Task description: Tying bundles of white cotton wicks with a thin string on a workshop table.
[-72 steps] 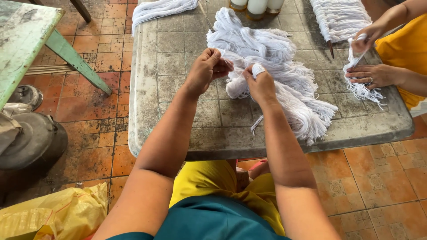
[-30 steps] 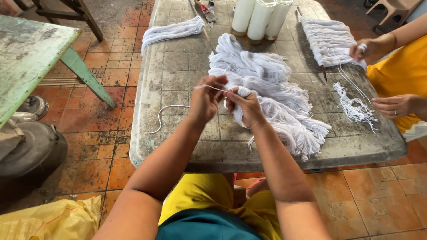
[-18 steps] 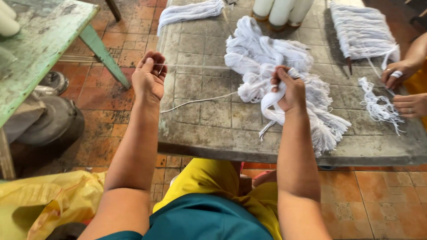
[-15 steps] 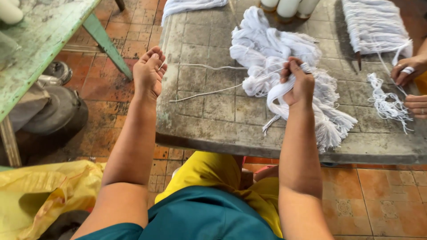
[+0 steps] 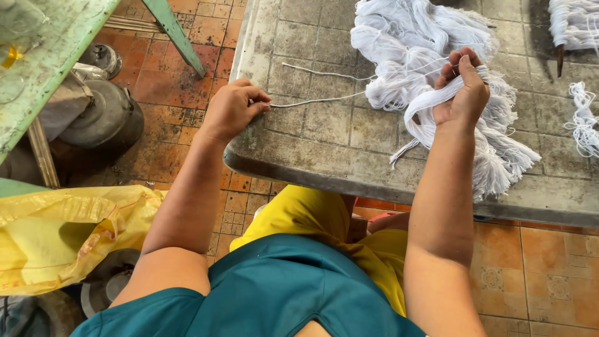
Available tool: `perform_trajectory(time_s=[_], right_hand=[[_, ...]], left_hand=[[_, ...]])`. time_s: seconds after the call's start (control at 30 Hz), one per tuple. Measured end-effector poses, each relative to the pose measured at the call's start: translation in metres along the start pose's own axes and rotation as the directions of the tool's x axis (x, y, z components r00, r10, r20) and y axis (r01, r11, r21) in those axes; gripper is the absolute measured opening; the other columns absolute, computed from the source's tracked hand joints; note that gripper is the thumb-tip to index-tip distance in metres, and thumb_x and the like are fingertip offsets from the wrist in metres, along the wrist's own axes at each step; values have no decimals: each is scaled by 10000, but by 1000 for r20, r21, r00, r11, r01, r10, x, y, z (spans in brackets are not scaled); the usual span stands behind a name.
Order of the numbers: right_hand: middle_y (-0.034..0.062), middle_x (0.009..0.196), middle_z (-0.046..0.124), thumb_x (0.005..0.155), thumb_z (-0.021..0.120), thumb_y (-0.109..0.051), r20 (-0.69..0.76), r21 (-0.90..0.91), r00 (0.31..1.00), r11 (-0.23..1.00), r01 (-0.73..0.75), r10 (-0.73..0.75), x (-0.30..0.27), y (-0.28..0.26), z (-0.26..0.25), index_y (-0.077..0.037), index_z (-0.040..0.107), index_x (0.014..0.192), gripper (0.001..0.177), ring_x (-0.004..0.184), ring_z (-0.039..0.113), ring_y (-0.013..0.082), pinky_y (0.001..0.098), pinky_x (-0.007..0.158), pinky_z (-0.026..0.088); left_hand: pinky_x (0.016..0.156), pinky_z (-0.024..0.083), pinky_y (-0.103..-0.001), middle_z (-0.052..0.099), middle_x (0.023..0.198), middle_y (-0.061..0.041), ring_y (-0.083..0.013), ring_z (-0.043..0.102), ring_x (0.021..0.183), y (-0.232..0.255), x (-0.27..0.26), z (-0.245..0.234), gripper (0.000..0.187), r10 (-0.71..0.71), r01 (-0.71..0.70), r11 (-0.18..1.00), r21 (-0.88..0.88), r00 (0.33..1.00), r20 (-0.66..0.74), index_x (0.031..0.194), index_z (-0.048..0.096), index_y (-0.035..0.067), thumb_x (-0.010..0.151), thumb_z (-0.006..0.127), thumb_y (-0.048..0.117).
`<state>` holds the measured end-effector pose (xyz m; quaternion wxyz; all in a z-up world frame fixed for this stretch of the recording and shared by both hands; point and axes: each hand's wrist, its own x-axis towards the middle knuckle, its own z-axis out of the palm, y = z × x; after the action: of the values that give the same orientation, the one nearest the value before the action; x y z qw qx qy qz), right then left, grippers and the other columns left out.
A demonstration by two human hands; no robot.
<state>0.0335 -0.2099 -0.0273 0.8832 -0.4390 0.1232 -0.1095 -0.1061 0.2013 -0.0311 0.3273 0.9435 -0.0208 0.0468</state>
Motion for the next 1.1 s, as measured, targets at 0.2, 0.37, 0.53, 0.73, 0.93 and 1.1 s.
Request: perform_trajectory(time_s=[0.2,0.37,0.53,0.73,0.93,1.1], right_hand=[[105,919,769,943,706,-48,-5,7,1000,1000,-2,2,-1,1,2,-68,757,1019,93,687,667,174,260,515,475],[101,898,772,932,726,-53,-16,19,1000,1000,1,0,-4,0,6,-69,757,1003,80,670,668,177,262,498,475],[87,887,755,915,739,-84,-5,-21,1000,1000,-14,14,-6,4,9,-83,758,979,67,658,643,152,250,509,453],[81,891,753,910,741,-87,24,-7,999,1000,-25,25,-2,5,6,-81,759,988,81,658,646,147,250,512,454],[111,923,715,905,703,10,-33,70,996,994,82,-80,-13,-7,13,-63,710,1257,359,700,611,181,276,499,431],[111,850,721,885,713,40,-17,-27,949,949,316,-316,12,14,2,-19,591,1398,531,543,485,112,248,429,357]], left_hand=[[604,498,-436,640,979,1,-237,617,824,-1,13,15,117,91,-94,975,200,996,26,910,714,153,968,710,254],[705,570,-315,646,1006,-67,-187,606,773,-12,48,18,196,133,-142,980,138,988,76,974,638,59,1064,602,230],[516,467,-464,659,1024,-37,-294,616,678,-26,95,27,133,261,-242,952,189,962,-83,985,670,107,1044,659,226],[579,512,-411,669,1015,-7,-254,637,748,-20,121,32,162,179,-195,923,331,981,80,998,714,143,1055,632,271],[710,597,-313,491,1132,-110,-157,509,796,-17,130,21,279,241,-334,762,554,941,237,1036,656,9,1054,638,287],[844,504,-485,542,1183,-116,-288,592,940,-33,121,-21,118,371,-307,806,506,928,-28,888,677,18,927,680,130]])
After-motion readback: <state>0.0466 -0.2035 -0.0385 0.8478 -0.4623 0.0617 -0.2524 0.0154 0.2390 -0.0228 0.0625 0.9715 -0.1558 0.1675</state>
